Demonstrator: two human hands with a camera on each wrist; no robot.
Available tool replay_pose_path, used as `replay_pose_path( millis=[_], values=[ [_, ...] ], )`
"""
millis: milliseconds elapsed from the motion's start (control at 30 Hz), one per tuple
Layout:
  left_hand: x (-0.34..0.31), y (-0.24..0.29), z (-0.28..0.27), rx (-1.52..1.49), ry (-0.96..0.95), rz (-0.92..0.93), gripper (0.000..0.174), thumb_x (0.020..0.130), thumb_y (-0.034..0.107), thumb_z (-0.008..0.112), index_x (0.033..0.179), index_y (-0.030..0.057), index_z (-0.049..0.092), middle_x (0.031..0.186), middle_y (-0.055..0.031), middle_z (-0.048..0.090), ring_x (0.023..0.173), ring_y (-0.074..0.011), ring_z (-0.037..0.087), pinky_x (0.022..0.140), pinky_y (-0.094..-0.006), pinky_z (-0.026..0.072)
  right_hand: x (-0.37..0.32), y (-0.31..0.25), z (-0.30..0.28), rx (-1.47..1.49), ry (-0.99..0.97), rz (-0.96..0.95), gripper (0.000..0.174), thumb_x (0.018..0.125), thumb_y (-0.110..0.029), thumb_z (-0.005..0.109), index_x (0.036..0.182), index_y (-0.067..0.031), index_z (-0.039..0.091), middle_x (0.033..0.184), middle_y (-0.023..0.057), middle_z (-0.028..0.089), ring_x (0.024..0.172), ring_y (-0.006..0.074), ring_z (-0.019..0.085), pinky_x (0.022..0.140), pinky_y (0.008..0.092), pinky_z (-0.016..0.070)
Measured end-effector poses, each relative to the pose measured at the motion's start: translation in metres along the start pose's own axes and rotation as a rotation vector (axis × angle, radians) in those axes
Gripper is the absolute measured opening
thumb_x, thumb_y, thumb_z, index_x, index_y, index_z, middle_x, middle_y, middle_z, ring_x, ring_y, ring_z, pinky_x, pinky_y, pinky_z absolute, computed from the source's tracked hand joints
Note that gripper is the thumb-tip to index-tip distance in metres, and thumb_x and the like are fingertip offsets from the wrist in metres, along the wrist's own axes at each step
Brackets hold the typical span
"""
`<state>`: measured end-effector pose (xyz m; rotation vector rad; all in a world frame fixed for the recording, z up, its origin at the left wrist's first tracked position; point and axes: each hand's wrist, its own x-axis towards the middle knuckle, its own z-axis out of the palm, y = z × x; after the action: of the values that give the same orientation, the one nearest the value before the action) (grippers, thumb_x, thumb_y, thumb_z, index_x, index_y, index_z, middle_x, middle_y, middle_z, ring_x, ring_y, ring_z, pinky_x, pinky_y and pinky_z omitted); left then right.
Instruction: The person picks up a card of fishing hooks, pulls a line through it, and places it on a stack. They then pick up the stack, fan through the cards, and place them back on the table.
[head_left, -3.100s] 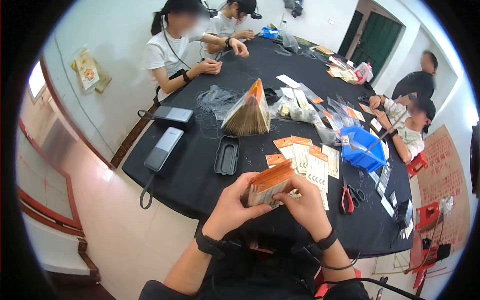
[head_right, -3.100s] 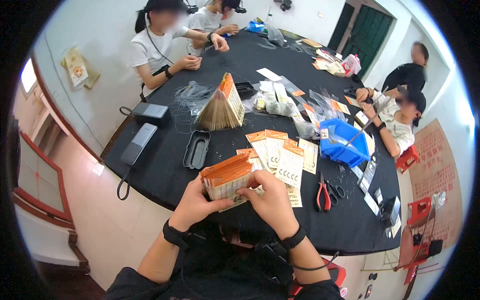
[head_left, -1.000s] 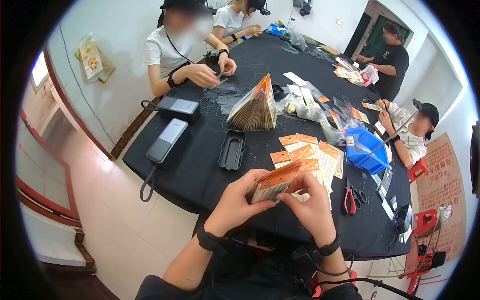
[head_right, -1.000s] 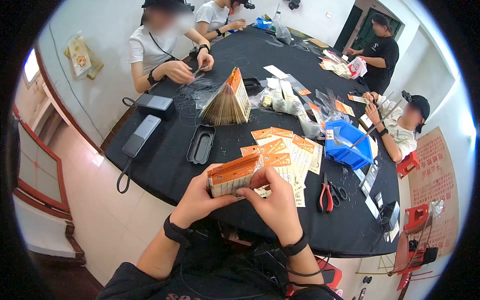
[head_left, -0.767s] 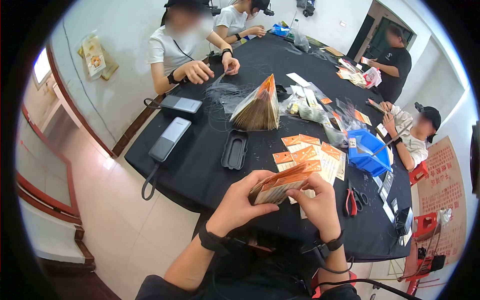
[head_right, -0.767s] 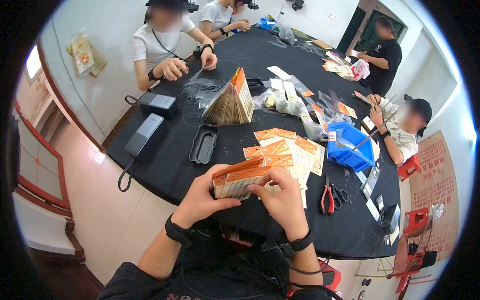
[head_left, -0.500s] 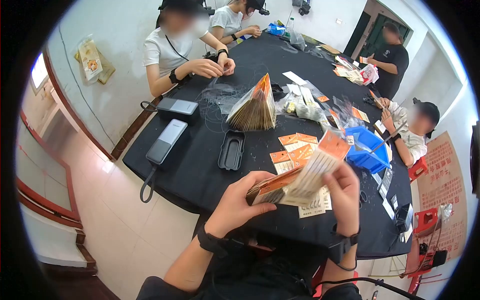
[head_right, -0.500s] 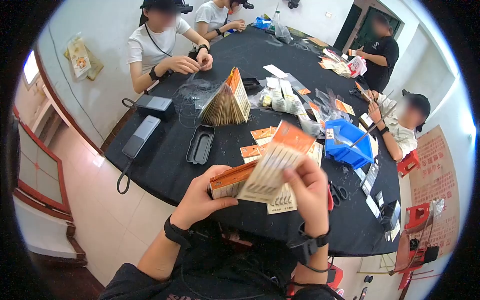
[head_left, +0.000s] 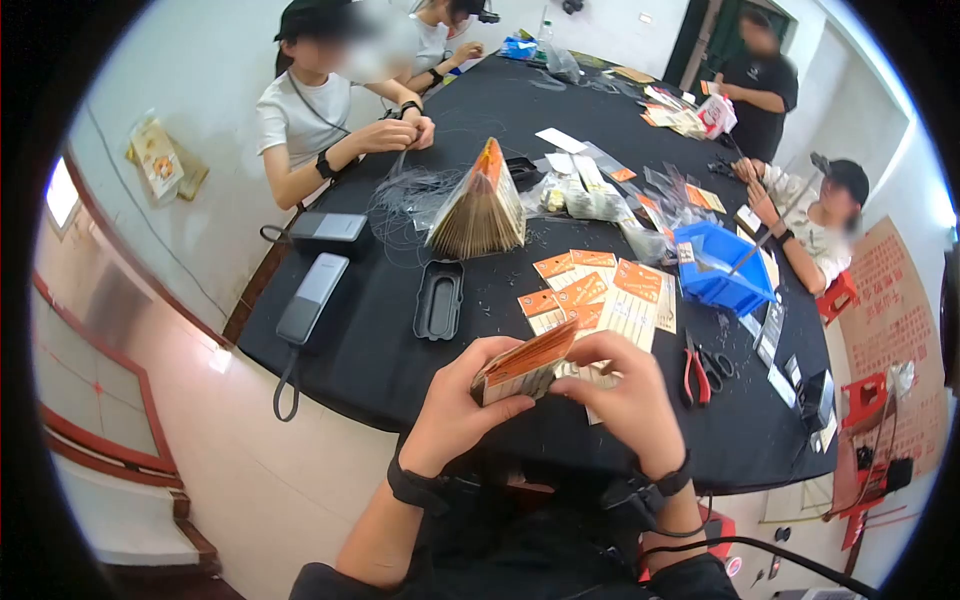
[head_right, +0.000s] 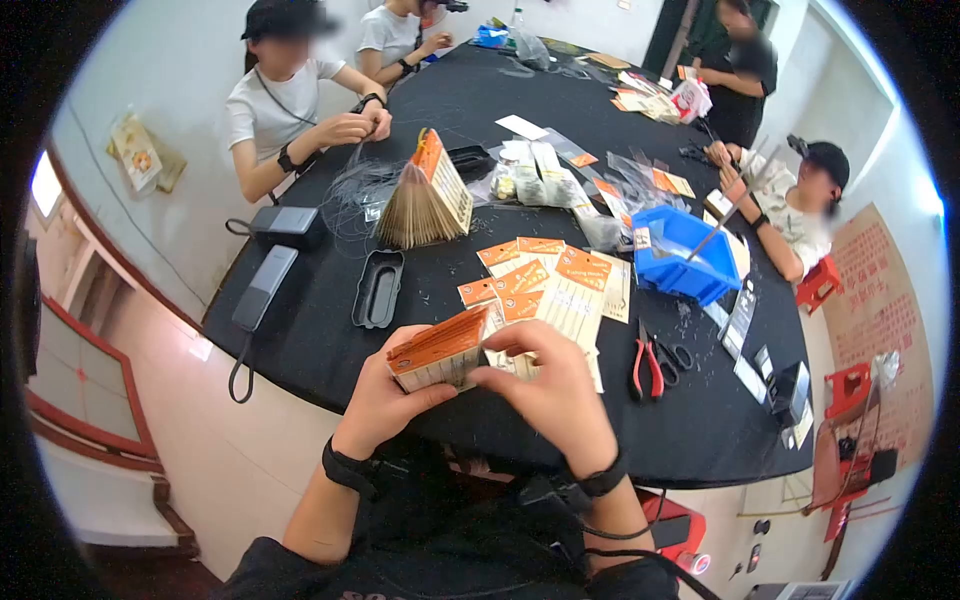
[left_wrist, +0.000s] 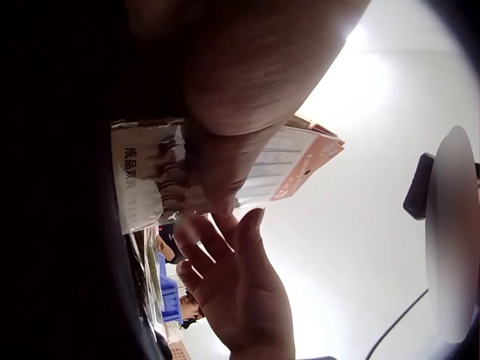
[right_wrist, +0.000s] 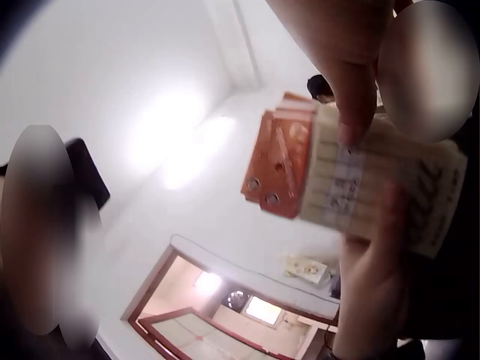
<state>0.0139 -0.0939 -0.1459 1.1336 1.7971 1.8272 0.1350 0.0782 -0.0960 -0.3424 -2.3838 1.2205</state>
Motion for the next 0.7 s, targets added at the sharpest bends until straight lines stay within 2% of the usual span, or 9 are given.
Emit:
replay_pose_path(
  millis=[67, 200, 333, 400, 533, 633, 667, 700],
  values=[
    [0.000, 0.000, 0.000, -0.001, -0.021, -0.014, 0.058, 0.072, 0.007, 0.085, 0.123, 0.0024, 0.057, 0.113, -0.0074, 0.067, 0.106, -0.0168, 0.064, 0.093, -0.0308, 0.0489, 0.002, -0.007, 0.012, 0.035, 0.013, -0.023, 0.028, 0.074, -0.009, 0.083, 0.088, 0.0004, 0.062, 0.082, 0.0097, 0.067, 0.080, 0.0192, 0.067, 0.075, 0.0312, 0.0520],
    [-0.004, -0.011, 0.000, -0.010, -0.029, -0.122, 0.069, 0.065, 0.008, 0.090, 0.124, -0.0010, 0.055, 0.113, -0.0066, 0.066, 0.108, -0.0138, 0.061, 0.094, -0.0317, 0.0491, 0.002, 0.006, 0.022, 0.137, 0.066, -0.080, 0.023, 0.078, -0.006, 0.079, 0.087, 0.0008, 0.060, 0.078, 0.0102, 0.066, 0.074, 0.0200, 0.066, 0.070, 0.0318, 0.0522],
    [-0.005, -0.010, 0.004, -0.132, -0.012, -0.161, 0.067, 0.068, 0.007, 0.089, 0.124, -0.0032, 0.055, 0.115, -0.0084, 0.066, 0.107, -0.0163, 0.062, 0.093, -0.0322, 0.0508, -0.001, 0.012, 0.022, 0.217, 0.079, -0.085, 0.020, 0.080, -0.007, 0.078, 0.084, 0.0000, 0.060, 0.077, 0.0100, 0.066, 0.072, 0.0203, 0.065, 0.067, 0.0323, 0.0512],
    [-0.006, -0.014, 0.003, -0.128, -0.001, -0.110, 0.062, 0.069, 0.006, 0.088, 0.122, -0.0038, 0.057, 0.116, -0.0098, 0.067, 0.107, -0.0190, 0.064, 0.093, -0.0338, 0.0522, -0.003, 0.014, 0.019, 0.224, 0.084, -0.068, 0.021, 0.080, -0.009, 0.079, 0.085, -0.0006, 0.060, 0.076, 0.0094, 0.065, 0.070, 0.0180, 0.063, 0.065, 0.0303, 0.0500],
    [-0.005, -0.002, 0.009, -0.145, 0.007, -0.112, 0.046, 0.073, 0.007, 0.086, 0.111, -0.0054, 0.064, 0.104, -0.0098, 0.071, 0.096, -0.0175, 0.067, 0.086, -0.0318, 0.0533, -0.002, 0.015, 0.008, 0.250, 0.069, 0.049, 0.021, 0.081, -0.013, 0.079, 0.085, -0.0022, 0.062, 0.074, 0.0051, 0.063, 0.064, 0.0113, 0.058, 0.060, 0.0255, 0.0464],
    [-0.006, -0.008, 0.010, -0.161, 0.051, -0.118, 0.044, 0.074, 0.006, 0.085, 0.111, -0.0057, 0.064, 0.104, -0.0100, 0.071, 0.097, -0.0175, 0.067, 0.086, -0.0312, 0.0528, 0.000, 0.025, -0.002, 0.415, 0.217, -0.025, 0.023, 0.083, -0.017, 0.079, 0.086, -0.0027, 0.062, 0.075, -0.0004, 0.061, 0.065, 0.0059, 0.053, 0.059, 0.0227, 0.0441],
    [-0.006, -0.012, 0.007, -0.111, 0.012, -0.090, 0.045, 0.076, 0.004, 0.083, 0.115, -0.0056, 0.061, 0.106, -0.0095, 0.070, 0.099, -0.0166, 0.066, 0.087, -0.0301, 0.0521, 0.005, 0.036, -0.005, 0.619, 0.247, 0.048, 0.018, 0.087, -0.015, 0.077, 0.089, -0.0039, 0.063, 0.077, -0.0041, 0.061, 0.069, 0.0038, 0.054, 0.061, 0.0212, 0.0440],
    [-0.006, -0.012, 0.006, -0.114, 0.005, -0.107, 0.047, 0.077, 0.004, 0.082, 0.117, -0.0055, 0.060, 0.107, -0.0093, 0.069, 0.100, -0.0160, 0.065, 0.088, -0.0298, 0.0518, 0.007, 0.034, -0.018, 0.757, 0.325, -0.016, 0.013, 0.090, -0.012, 0.073, 0.093, -0.0043, 0.063, 0.080, -0.0045, 0.061, 0.073, 0.0031, 0.056, 0.065, 0.0201, 0.0456]
  ],
)
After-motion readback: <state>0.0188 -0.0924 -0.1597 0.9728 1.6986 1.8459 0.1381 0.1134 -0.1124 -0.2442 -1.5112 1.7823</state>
